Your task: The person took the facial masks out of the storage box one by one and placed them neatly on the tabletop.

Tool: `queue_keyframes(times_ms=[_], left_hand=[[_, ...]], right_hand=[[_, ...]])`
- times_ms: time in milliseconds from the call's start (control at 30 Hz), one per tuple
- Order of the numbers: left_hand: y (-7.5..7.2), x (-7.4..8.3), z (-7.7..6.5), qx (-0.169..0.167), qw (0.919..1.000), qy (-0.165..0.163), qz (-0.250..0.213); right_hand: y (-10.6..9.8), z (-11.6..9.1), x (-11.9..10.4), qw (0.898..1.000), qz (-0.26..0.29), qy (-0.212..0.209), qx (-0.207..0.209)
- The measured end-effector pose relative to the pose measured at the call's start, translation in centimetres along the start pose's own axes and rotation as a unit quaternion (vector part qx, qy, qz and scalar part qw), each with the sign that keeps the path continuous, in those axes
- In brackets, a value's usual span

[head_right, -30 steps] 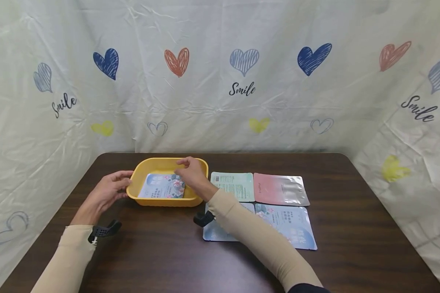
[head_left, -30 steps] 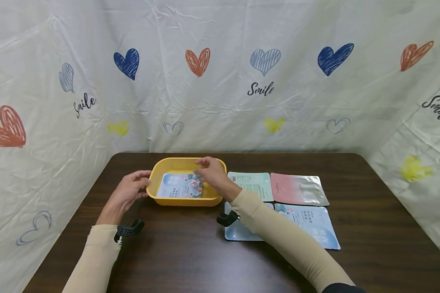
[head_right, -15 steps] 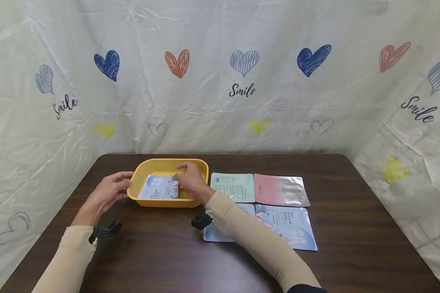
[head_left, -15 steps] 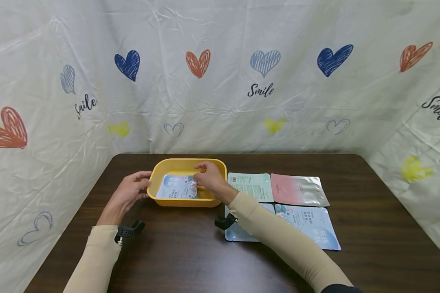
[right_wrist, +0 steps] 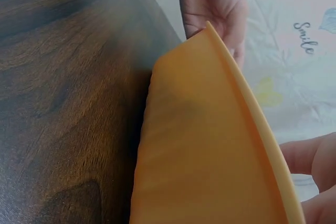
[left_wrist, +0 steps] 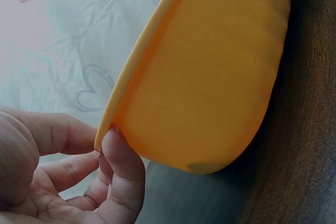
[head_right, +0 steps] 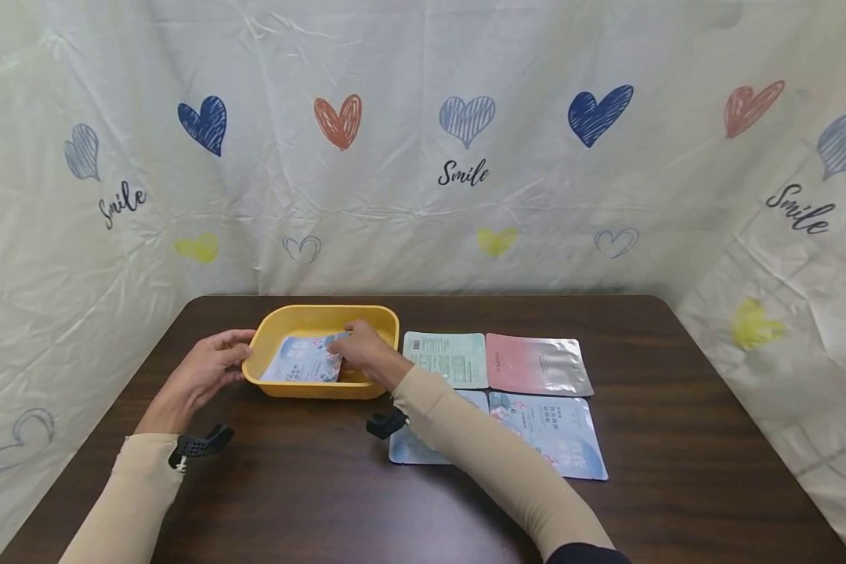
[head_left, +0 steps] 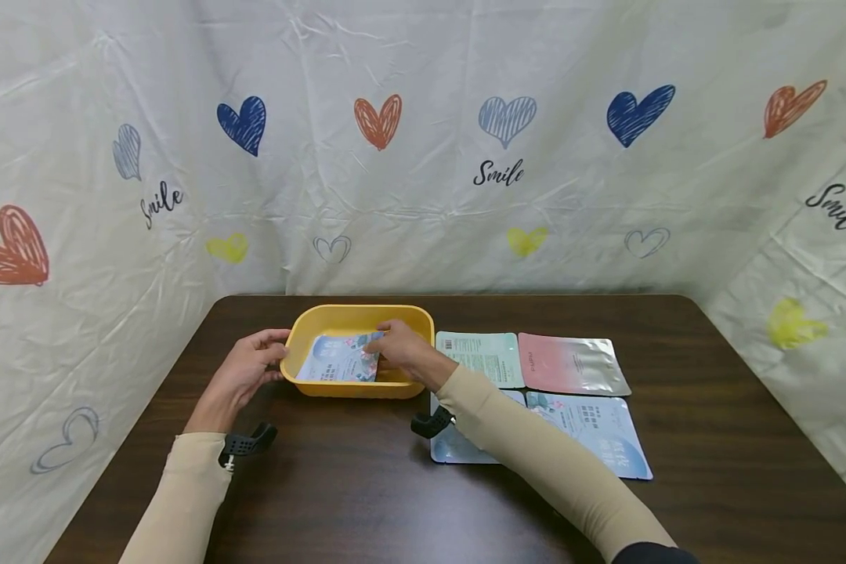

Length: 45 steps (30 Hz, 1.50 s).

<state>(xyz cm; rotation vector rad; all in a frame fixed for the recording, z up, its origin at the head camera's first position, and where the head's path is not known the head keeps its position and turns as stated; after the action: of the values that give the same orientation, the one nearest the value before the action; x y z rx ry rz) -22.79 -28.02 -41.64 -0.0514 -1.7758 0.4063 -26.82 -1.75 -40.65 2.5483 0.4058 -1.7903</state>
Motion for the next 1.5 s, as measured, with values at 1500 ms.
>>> queue_keyframes(times_ms=[1500], left_hand=[[0.1,0.0,-0.2,-0.001,0.9998,0.013,0.012]], right_hand=[[-9.4,-5.8,-1.6,0.994,0.023,-0.100,-0.029]])
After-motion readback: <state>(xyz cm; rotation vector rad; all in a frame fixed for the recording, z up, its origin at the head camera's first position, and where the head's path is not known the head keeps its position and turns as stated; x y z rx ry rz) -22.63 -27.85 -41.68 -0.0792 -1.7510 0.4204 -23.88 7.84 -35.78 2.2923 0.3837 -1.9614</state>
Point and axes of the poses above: each hand's wrist, its own z-axis towards the middle knuckle, its own y-axis out of the palm, x = y × z, the point moved 2 cm from there along z, towards the middle knuckle, and after that the axes turned 12 degrees about x, right-handed, at the moved point
